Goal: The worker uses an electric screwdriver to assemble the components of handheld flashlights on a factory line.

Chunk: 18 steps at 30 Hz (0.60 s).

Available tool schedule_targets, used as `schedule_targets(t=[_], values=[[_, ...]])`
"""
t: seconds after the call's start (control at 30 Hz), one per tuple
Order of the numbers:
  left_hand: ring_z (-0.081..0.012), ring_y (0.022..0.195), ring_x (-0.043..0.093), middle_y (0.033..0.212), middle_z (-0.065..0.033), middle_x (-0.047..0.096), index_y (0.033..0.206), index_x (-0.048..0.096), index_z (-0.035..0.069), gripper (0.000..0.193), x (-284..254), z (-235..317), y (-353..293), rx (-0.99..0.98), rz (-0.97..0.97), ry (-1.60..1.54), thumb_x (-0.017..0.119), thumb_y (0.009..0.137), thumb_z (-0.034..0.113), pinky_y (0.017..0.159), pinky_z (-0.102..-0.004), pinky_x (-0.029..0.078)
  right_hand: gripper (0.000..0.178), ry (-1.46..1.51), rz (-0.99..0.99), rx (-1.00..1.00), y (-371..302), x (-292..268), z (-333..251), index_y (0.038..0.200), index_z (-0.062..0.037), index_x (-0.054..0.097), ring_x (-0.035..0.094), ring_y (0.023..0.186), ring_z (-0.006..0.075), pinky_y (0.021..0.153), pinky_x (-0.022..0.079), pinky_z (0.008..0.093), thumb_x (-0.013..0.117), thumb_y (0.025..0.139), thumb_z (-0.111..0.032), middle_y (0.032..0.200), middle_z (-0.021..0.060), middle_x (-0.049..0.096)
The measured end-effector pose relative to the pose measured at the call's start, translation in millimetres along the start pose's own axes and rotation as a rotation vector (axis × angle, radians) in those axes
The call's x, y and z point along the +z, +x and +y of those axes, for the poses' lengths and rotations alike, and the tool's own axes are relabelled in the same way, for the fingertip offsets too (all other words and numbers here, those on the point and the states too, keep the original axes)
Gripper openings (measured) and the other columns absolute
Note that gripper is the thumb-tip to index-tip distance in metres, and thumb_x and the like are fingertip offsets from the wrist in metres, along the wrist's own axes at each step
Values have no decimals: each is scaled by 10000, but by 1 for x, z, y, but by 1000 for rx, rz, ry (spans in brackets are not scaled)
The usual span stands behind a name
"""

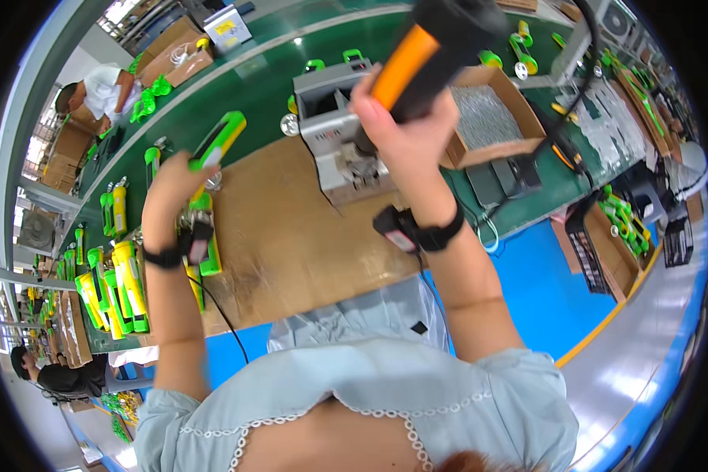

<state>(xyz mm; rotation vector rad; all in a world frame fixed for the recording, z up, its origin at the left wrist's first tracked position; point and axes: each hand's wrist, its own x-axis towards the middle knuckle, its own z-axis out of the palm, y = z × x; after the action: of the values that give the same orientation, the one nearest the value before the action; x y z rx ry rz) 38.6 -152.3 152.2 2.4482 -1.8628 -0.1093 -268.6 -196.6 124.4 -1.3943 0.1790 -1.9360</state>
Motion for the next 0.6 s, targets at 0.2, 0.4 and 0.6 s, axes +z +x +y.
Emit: schedule_targets(t=[0.2,0.4,0.6], values=[[-370,833,568,874,-190,576,1015,565,10,506,62,26,-170,87,13,-268,769,644,286,718,-411,457,353,-184,49,4,2,3,5,953,33,515,577,616,199,574,490,311,654,821,-263,728,126,586],[-355,893,545,947,-161,554,1077,585,51,497,115,12,-213,203,62,-429,771,633,169,760,-405,457,367,-191,38,-12,-10,8,-10,916,33,521,571,603,190,560,480,298,672,812,-286,725,113,583],[-356,975,494,1012,-177,513,1111,566,65,520,131,7,-204,309,147,-431,761,638,158,833,-409,420,249,-292,-29,127,-19,11,2,854,19,535,573,583,147,541,465,260,646,824,-201,692,78,583]])
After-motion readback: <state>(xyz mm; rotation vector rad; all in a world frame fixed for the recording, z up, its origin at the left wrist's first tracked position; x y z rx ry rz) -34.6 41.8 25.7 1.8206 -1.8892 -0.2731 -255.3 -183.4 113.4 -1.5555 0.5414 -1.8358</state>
